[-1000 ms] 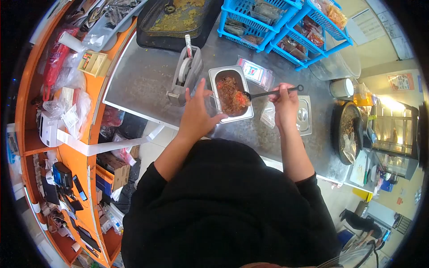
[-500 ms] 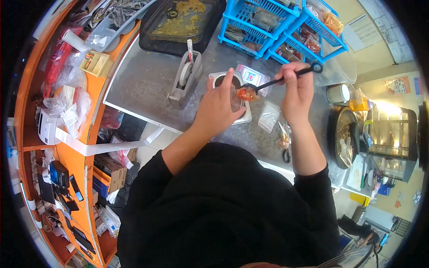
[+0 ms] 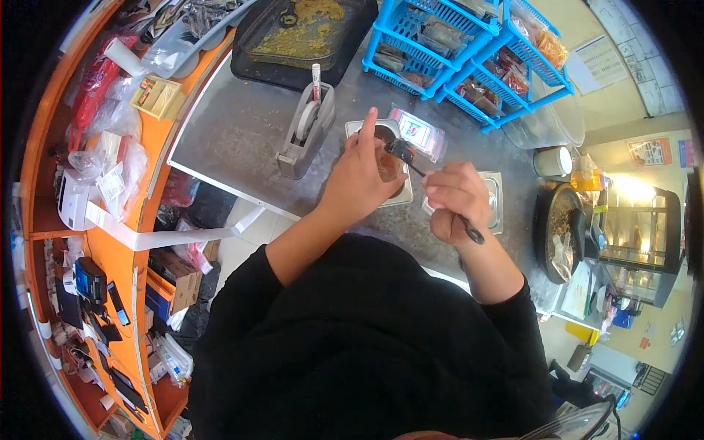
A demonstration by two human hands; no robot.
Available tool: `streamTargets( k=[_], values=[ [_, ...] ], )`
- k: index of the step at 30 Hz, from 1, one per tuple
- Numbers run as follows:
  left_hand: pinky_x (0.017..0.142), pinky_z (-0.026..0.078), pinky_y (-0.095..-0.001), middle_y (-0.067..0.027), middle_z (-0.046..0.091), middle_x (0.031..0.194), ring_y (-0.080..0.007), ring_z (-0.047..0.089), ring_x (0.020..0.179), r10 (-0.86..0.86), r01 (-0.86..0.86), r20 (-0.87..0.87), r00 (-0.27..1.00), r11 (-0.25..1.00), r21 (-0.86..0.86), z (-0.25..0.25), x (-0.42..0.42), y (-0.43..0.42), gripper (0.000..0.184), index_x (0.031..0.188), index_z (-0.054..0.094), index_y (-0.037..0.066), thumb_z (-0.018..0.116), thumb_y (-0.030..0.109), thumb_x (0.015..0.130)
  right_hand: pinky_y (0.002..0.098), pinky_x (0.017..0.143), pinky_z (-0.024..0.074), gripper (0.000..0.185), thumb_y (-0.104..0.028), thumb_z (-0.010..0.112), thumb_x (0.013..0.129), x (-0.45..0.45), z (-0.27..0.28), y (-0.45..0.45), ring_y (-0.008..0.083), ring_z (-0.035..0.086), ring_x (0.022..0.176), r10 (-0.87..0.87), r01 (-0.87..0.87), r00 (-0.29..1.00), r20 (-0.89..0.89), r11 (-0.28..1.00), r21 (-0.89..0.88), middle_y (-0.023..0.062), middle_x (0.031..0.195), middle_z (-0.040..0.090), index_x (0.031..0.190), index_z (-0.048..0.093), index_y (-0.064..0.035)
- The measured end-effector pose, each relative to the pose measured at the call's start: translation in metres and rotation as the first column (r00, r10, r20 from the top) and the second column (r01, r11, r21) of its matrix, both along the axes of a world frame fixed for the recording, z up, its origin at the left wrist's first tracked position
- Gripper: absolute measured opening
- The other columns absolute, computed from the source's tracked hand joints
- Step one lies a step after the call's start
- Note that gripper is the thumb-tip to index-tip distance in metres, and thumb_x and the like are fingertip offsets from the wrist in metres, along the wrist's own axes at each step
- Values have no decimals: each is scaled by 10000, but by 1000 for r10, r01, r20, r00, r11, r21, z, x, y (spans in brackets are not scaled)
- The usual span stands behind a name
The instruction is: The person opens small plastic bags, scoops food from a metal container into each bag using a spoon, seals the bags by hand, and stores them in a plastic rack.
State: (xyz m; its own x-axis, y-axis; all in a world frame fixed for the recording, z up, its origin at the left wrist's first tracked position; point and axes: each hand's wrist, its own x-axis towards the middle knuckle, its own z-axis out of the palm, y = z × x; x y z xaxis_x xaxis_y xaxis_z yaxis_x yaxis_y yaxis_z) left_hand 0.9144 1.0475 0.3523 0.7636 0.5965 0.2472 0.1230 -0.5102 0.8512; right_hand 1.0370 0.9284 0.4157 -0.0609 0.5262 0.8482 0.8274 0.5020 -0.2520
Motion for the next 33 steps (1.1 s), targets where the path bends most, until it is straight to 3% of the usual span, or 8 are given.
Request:
streamTargets(
  k=[4, 13, 16, 19, 22, 24, 27, 33],
  values=[
    [883, 487, -411, -160, 573, 1070, -339, 561, 1064, -5, 3, -28, 1000, 998, -67, 4, -1, 0, 1086, 1494, 80, 36, 800, 213, 700, 364, 594, 477, 319, 142, 528, 678, 0, 2, -8, 276, 587, 651, 14, -13, 998, 55, 1000, -24, 156, 823, 657, 951, 536, -25],
    [869, 492, -396, -161, 575, 1089, -321, 583, 1020, 7, -7, 10, 1000, 999, -37, 3, -1, -1, 1078, 1498, 81, 44, 798, 199, 708, 368, 630, 488, 94, 13, 488, 898, 5, -8, -15, 253, 602, 700, 59, -59, 998, 1, 997, 43, 162, 843, 634, 985, 494, -22],
    [858, 495, -389, -158, 584, 1074, -317, 588, 1010, 24, -24, 6, 1000, 999, -39, 0, -2, -2, 1076, 1497, 87, 39, 800, 200, 707, 326, 710, 501, 165, -105, 591, 937, 2, -33, -9, 215, 612, 757, -100, 235, 778, -620, 962, 139, 120, 883, 627, 1048, 485, -46],
    [828, 502, -383, -147, 596, 1044, -309, 603, 973, 40, -39, 35, 999, 998, -42, 0, -4, 1, 1073, 1497, 98, 45, 805, 205, 706, 309, 743, 503, 124, -130, 511, 993, 23, -40, -12, 172, 588, 763, 0, 249, 400, -916, 962, 109, 121, 904, 611, 1066, 448, -51],
    [781, 509, -382, -133, 606, 1014, -297, 619, 918, 83, -81, 46, 995, 996, -41, 3, -9, 2, 1067, 1496, 115, 54, 810, 213, 703, 296, 759, 502, 108, -132, 493, 1001, 26, -62, -16, 153, 591, 780, -131, 276, 398, -908, 961, -17, 122, 939, 613, 1064, 453, -54],
    [756, 510, -382, -125, 608, 998, -291, 624, 889, 105, -103, 60, 993, 994, -33, 7, -10, 3, 1066, 1496, 126, 57, 815, 223, 700, 310, 818, 500, 90, -32, 512, 960, 22, -77, -21, 180, 610, 898, -330, 168, 586, -740, 943, -287, 108, 994, 630, 1048, 498, -38],
    [729, 510, -378, -119, 605, 981, -281, 624, 864, 125, -124, 67, 990, 992, -15, 14, -11, 2, 1071, 1495, 141, 59, 824, 250, 692, 333, 882, 488, 177, 60, 578, 856, 5, -74, -24, 222, 610, 1003, -316, 64, 876, -365, 825, -562, 112, 1044, 645, 1014, 553, -18],
    [692, 521, -345, -108, 609, 980, -242, 639, 830, 96, -93, 175, 980, 995, -23, 34, -2, -18, 1080, 1479, 195, 52, 853, 315, 665, 303, 809, 517, 189, 33, 654, 811, -24, -53, -13, 177, 637, 918, -475, 2, 578, -664, 814, -581, 97, 964, 669, 969, 559, -10]
  ],
)
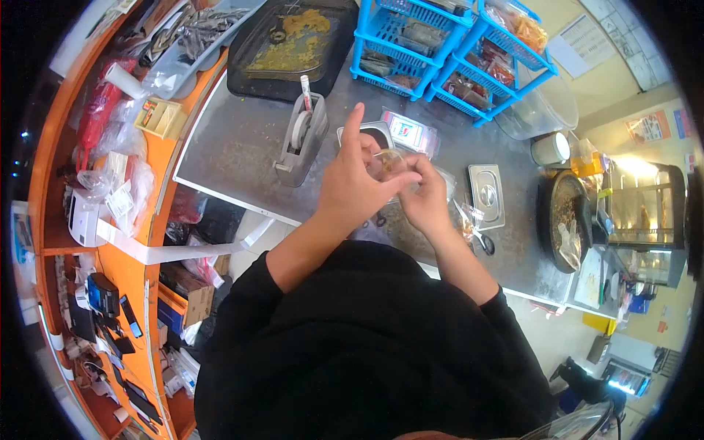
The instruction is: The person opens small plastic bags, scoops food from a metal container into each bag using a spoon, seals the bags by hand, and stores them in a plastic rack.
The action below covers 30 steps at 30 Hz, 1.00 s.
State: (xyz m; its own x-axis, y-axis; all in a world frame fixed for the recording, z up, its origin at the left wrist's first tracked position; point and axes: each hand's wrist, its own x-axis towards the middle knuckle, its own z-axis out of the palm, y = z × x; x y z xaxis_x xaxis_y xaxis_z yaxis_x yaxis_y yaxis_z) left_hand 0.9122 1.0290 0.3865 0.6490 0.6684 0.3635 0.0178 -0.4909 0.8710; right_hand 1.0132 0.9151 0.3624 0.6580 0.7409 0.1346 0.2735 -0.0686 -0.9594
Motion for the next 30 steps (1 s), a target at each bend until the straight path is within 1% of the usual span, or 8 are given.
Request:
streamTargets(
  k=[2, 3, 5, 6, 9, 15, 24, 30],
  values=[
    [696, 531, -323, -109, 625, 1016, -213, 651, 851, -1, -11, 163, 987, 997, 72, 1, 4, -4, 1020, 1459, 254, 26, 855, 298, 681, 277, 774, 518, 166, 25, 651, 831, 4, 1, -3, 145, 635, 870, -3, 9, 987, -158, 999, 37, 78, 931, 672, 966, 563, -13],
    [712, 532, -312, -111, 630, 1035, -200, 651, 873, -99, 119, 149, 984, 985, -128, -1, 5, -4, 933, 1428, 307, 10, 841, 267, 707, 266, 757, 516, 143, 15, 649, 847, 8, 1, -5, 126, 630, 851, 6, 19, 972, -234, 994, 105, 74, 927, 672, 962, 568, -13],
    [743, 536, -289, -115, 641, 1072, -175, 650, 915, -292, 338, 170, 941, 792, -508, -7, 6, -2, 762, 1366, 411, -22, 813, 204, 759, 242, 722, 511, 97, -3, 645, 881, 12, 1, -12, 89, 619, 812, 35, 60, 925, -378, 970, 236, 65, 919, 674, 953, 580, -14],
    [762, 531, -259, -111, 662, 1060, -129, 639, 938, -351, 454, 289, 891, 660, -598, -8, 6, -4, 455, 1222, 555, -48, 739, 106, 835, 227, 710, 495, 83, -27, 661, 888, 11, 6, -18, 67, 607, 798, -2, 89, 929, -370, 972, 218, 57, 916, 677, 945, 602, -9],
    [769, 524, -249, -86, 679, 989, -117, 643, 910, -377, 402, 177, 909, 680, -613, -12, 6, -15, 295, 1133, 612, -40, 688, 75, 872, 215, 713, 482, 108, -42, 694, 868, 14, 9, -30, 61, 602, 789, -75, 180, 926, -370, 949, 259, 38, 879, 679, 951, 640, -1],
    [768, 513, -236, -60, 678, 957, -91, 632, 868, -311, 449, 327, 892, 684, -575, -18, 18, -38, 199, 1084, 634, -24, 635, 91, 921, 207, 709, 472, 132, -62, 715, 857, 15, 16, -57, 48, 595, 780, -115, 260, 897, -426, 918, 299, 17, 844, 682, 967, 679, 3],
    [716, 484, -207, -14, 652, 897, -53, 595, 803, -329, 490, 372, 868, 689, -535, -19, 36, -80, 110, 1009, 634, 7, 621, 81, 928, 202, 701, 468, 117, -79, 705, 871, 23, 20, -101, 43, 593, 771, -98, 225, 898, -429, 940, 256, 18, 863, 682, 960, 675, -8],
    [688, 472, -201, 2, 639, 907, -31, 567, 775, -434, 506, 265, 861, 679, -533, -29, 42, -102, 112, 1000, 621, 23, 642, 92, 914, 203, 692, 470, 94, -73, 686, 882, 28, 14, -127, 46, 593, 761, -72, 169, 908, -412, 964, 204, 27, 859, 680, 940, 667, -1]
  ],
)
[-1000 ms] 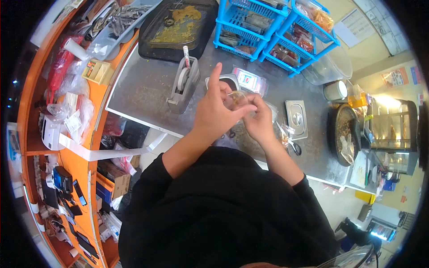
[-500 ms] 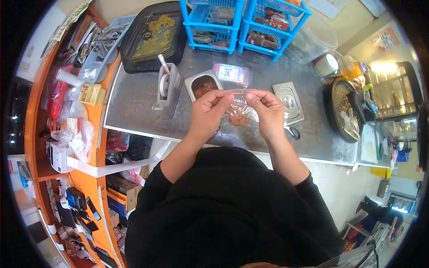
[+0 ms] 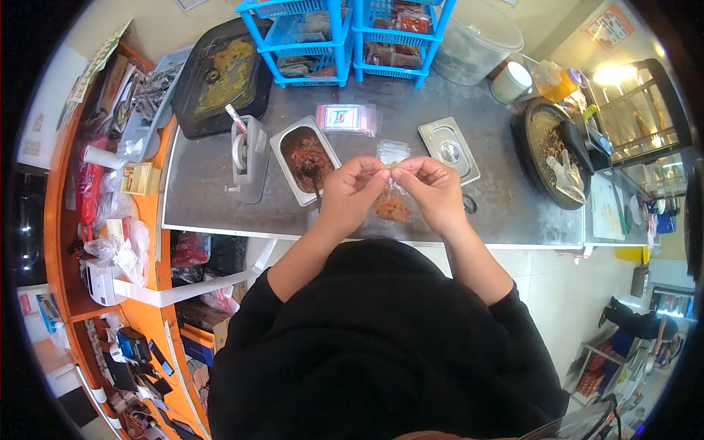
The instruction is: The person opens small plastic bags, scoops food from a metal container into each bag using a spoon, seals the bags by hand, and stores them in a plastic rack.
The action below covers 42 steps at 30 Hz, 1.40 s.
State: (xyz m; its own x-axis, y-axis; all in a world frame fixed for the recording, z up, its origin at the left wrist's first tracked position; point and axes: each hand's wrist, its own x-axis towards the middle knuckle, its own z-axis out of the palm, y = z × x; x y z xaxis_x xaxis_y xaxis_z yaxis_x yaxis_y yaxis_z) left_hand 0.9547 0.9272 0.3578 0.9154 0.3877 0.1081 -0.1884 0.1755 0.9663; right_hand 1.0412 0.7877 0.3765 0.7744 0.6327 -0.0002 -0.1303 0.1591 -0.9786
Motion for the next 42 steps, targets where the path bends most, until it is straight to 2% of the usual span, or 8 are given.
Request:
streamTargets(
  k=[9, 16, 19, 22, 29, 32, 35, 42],
  values=[
    [705, 460, -208, -17, 670, 940, -42, 567, 800, -72, 72, -109, 991, 997, 0, -16, 16, -18, 135, 1009, 629, 21, 664, 98, 904, 200, 655, 460, 87, -82, 696, 872, 18, -14, -44, 45, 576, 725, -99, 100, 995, 11, 990, -104, 15, 818, 668, 904, 662, -8],
    [812, 511, -269, -95, 614, 1184, -140, 630, 945, -7, 25, -122, 992, 988, 154, -46, 27, -19, 395, 1272, 543, 12, 656, 91, 902, 222, 636, 480, 106, -72, 695, 867, 33, -64, -73, 71, 602, 694, -211, 187, 970, -124, 965, -183, 44, 829, 679, 937, 659, -2],
    [839, 513, -281, -118, 588, 1226, -172, 642, 957, 18, -17, -131, 991, 1000, 10, -33, 15, -6, 470, 1346, 475, 15, 637, 85, 910, 247, 666, 499, 142, -71, 700, 856, 50, -120, -90, 96, 617, 741, -301, 263, 952, -48, 891, -370, 62, 850, 679, 959, 653, 15],
    [811, 525, -278, -128, 625, 1141, -194, 665, 905, 116, -124, -85, 990, 987, -98, -28, 4, 4, 367, 1285, 513, 2, 594, 87, 937, 331, 768, 506, 206, -101, 721, 817, 56, -133, -92, 216, 629, 896, -388, 541, 835, 391, 714, -446, 78, 864, 690, 1005, 675, -31],
    [723, 567, -309, -76, 628, 897, -178, 663, 775, 242, -248, -62, 968, 963, -105, -21, -17, 27, 190, 953, 574, 12, 563, 200, 976, 444, 809, 421, 97, -212, 673, 823, 57, -129, -28, 263, 595, 932, 194, 383, 663, 723, 742, -551, 31, 880, 700, 873, 741, -165],
    [709, 565, -300, -58, 624, 851, -155, 646, 735, 262, -265, -40, 964, 961, -75, -13, -25, 31, 199, 919, 577, 21, 563, 211, 977, 445, 812, 378, 98, -213, 655, 813, 59, -150, 0, 216, 569, 956, 398, 473, 523, 753, 600, -646, -4, 839, 699, 829, 751, -207],
    [703, 577, -325, -69, 613, 843, -159, 649, 720, 314, -314, -73, 947, 949, 18, -9, -35, 37, 227, 918, 558, 24, 514, 231, 999, 456, 837, 362, 90, -215, 668, 792, 62, -147, 10, 200, 548, 998, 502, 455, 555, 663, 484, -747, -18, 834, 700, 768, 753, -231],
    [658, 536, -277, -52, 610, 838, -124, 620, 692, 297, -296, -139, 945, 955, 29, -21, -43, 50, 187, 935, 578, 25, 553, 205, 978, 441, 823, 428, 89, -267, 723, 767, 74, -132, 16, 269, 579, 936, 275, 301, 770, 576, 639, -708, 29, 844, 711, 795, 768, -197]
  ],
)
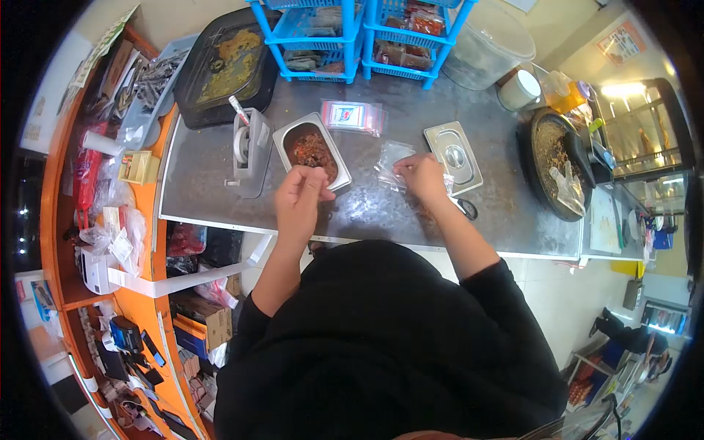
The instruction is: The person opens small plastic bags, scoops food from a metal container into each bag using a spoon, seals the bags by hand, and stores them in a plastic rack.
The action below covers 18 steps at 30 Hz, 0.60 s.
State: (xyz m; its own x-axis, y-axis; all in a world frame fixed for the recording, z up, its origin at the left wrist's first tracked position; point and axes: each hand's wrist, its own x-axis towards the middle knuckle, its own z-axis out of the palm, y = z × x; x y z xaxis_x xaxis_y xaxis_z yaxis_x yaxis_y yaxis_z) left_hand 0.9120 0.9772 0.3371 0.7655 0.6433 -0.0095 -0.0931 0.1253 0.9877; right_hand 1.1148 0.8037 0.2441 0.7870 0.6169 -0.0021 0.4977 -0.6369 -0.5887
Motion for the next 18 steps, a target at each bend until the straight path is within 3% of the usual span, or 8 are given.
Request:
streamTargets(
  k=[3, 5, 8, 10, 13, 16, 18],
  values=[
    [637, 489, -249, -48, 627, 833, -111, 620, 708, -73, 83, -130, 989, 994, 74, -1, 4, 0, 196, 985, 600, 12, 594, 204, 947, 415, 814, 454, 148, -283, 760, 745, -12, 52, 11, 284, 587, 935, 56, -29, 988, -143, 982, 188, 58, 868, 715, 842, 772, -171],
    [636, 481, -256, -65, 635, 837, -112, 623, 709, -115, 158, -235, 965, 972, 172, 3, 10, -5, 227, 1042, 600, 3, 607, 200, 930, 370, 837, 446, 139, -198, 775, 739, -31, 94, 19, 237, 577, 943, 111, -67, 978, -178, 969, 240, 76, 868, 711, 852, 768, -118],
    [619, 479, -267, -72, 640, 752, -115, 628, 670, -172, 225, -238, 956, 950, 215, -3, 12, -5, 217, 981, 631, 2, 625, 208, 912, 348, 857, 439, 149, -154, 782, 741, -53, 130, 27, 214, 564, 934, 187, -126, 961, -205, 952, 281, 73, 859, 707, 870, 761, -83],
    [595, 474, -266, -66, 627, 689, -110, 623, 633, -173, 224, -224, 959, 947, 229, 4, 11, -4, 211, 880, 645, -1, 629, 208, 910, 346, 866, 446, 186, -168, 790, 745, -59, 137, 31, 211, 569, 948, 222, -174, 966, -131, 936, 305, 69, 855, 706, 898, 749, -72],
    [585, 471, -263, -64, 623, 690, -106, 623, 633, -165, 222, -199, 966, 922, 316, 5, 8, 3, 216, 865, 629, -4, 626, 206, 914, 339, 827, 477, 189, -144, 781, 753, -75, 145, 35, 204, 601, 887, 279, -213, 949, -146, 910, 357, 72, 877, 710, 912, 734, -54],
    [570, 462, -264, -64, 609, 666, -107, 615, 621, -186, 291, -290, 939, 877, 381, 15, 3, 11, 214, 827, 613, -1, 637, 196, 906, 357, 693, 492, 168, -177, 755, 772, -85, 133, 42, 252, 653, 741, 314, -201, 929, -195, 873, 445, 96, 812, 703, 897, 715, -72],
    [561, 453, -270, -62, 599, 648, -104, 596, 606, -240, 276, -182, 954, 938, 208, 16, 3, 14, 218, 807, 603, 3, 652, 196, 897, 367, 694, 498, 142, -162, 736, 778, -87, 134, 45, 271, 663, 726, 306, -209, 941, -147, 864, 459, 107, 812, 699, 880, 707, -68]
  ],
)
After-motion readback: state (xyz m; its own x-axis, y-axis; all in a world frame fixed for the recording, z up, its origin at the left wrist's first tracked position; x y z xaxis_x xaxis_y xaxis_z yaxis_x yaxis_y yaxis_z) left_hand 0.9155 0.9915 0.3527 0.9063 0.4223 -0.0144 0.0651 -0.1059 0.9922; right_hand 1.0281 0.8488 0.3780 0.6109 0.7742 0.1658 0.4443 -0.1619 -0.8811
